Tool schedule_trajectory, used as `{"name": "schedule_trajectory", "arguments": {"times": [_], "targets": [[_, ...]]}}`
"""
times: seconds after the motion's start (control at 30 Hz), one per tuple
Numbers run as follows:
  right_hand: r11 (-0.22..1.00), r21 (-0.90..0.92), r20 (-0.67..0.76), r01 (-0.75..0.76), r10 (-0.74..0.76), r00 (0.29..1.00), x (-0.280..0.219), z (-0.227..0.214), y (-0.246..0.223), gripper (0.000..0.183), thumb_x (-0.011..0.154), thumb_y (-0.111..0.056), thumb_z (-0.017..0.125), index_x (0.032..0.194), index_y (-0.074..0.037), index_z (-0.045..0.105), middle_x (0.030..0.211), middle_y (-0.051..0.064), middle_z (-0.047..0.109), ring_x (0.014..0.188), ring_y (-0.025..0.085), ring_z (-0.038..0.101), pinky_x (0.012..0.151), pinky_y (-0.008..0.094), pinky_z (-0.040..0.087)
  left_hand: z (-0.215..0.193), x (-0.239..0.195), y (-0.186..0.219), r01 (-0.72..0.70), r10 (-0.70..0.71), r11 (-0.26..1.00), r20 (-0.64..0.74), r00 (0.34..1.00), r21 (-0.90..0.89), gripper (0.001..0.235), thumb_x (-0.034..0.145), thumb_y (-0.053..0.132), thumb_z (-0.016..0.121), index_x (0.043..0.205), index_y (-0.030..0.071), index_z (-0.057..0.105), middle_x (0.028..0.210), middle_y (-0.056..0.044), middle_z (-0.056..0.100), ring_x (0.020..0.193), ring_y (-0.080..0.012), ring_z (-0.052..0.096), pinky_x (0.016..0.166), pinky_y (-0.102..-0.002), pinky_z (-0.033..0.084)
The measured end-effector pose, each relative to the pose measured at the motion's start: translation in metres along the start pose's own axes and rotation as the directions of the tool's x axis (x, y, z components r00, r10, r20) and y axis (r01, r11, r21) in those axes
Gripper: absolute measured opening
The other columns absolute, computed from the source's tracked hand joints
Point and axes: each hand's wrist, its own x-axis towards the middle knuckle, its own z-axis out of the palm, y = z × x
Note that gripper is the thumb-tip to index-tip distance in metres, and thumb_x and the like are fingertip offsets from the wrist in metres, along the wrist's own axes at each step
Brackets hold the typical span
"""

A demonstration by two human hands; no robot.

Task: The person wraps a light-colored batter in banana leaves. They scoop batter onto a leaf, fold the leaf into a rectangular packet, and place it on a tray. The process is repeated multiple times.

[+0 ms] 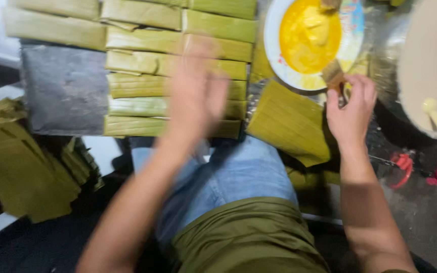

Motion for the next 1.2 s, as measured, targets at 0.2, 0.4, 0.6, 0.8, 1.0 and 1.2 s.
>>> {"name": "schedule_trajectory", "arguments": {"times": [0.2,0.4,0.6,0.8,1.0,1.2], "targets": [[0.983,0.092,0.142,-0.158,0.144,0.979,-0.037,0.01,0.084,0.036,0.093,-0.008,0.074,0.125,0.0,0.058,0.112,0.02,0.066,0.11,0.039,0.062,0.098,0.049,0.047,0.148,-0.083,0.061,0.08,-0.16,0.97,0.357,0.92,0.229,0.08,0.074,0.018,0.082,0.143,-0.005,0.049,0.121,-0.023,0.057,0.109,-0.0416,0.058,0.095,-0.048,0.051],[0.996,-0.063,0.124,0.056,-0.048,0.991,-0.019,-0.002,0.075,0.026,0.095,-0.009,0.077,0.12,-0.009,0.07,0.104,0.01,0.072,0.097,0.029,0.068,0.088,0.045,0.048,0.143,-0.079,0.045,0.102,-0.2,0.952,0.338,0.92,0.287,0.051,0.084,0.01,0.073,0.132,0.004,0.058,0.108,-0.017,0.064,0.102,-0.0368,0.063,0.088,-0.045,0.053],[0.997,-0.072,0.233,0.028,-0.01,0.972,0.008,-0.019,0.054,0.021,0.098,-0.025,0.079,0.115,-0.013,0.077,0.096,0.011,0.069,0.087,0.029,0.066,0.078,0.045,0.049,0.16,-0.077,0.042,0.216,-0.213,0.976,0.26,0.942,0.017,0.016,0.1,0.021,0.068,0.107,0.007,0.066,0.094,-0.021,0.07,0.088,-0.0429,0.066,0.074,-0.05,0.052],[0.998,-0.041,0.266,-0.041,0.05,0.963,-0.072,-0.093,0.024,0.02,0.095,-0.023,0.077,0.113,-0.016,0.076,0.097,0.009,0.067,0.089,0.031,0.067,0.078,0.042,0.053,0.182,-0.073,0.045,0.318,-0.333,0.942,0.198,0.922,0.106,0.016,0.102,0.021,0.063,0.11,0.008,0.066,0.093,-0.022,0.072,0.088,-0.0452,0.068,0.073,-0.053,0.052],[0.982,-0.189,0.248,0.0,0.048,0.968,-0.093,-0.072,0.004,0.018,0.098,-0.02,0.074,0.116,-0.017,0.075,0.095,0.007,0.066,0.091,0.031,0.067,0.081,0.043,0.053,0.183,-0.092,0.047,0.245,-0.241,0.969,0.155,0.958,-0.011,0.023,0.1,0.016,0.065,0.118,0.002,0.062,0.101,-0.024,0.071,0.092,-0.0457,0.068,0.078,-0.051,0.054],[0.997,-0.021,0.366,-0.076,0.079,0.927,-0.097,-0.098,0.009,0.023,0.091,-0.023,0.073,0.113,-0.017,0.076,0.093,0.01,0.068,0.085,0.032,0.068,0.074,0.044,0.054,0.178,-0.08,0.053,0.321,-0.3,0.944,0.206,0.931,-0.076,0.019,0.1,0.013,0.063,0.116,0.005,0.068,0.102,-0.022,0.073,0.095,-0.0405,0.071,0.082,-0.046,0.057]]}}
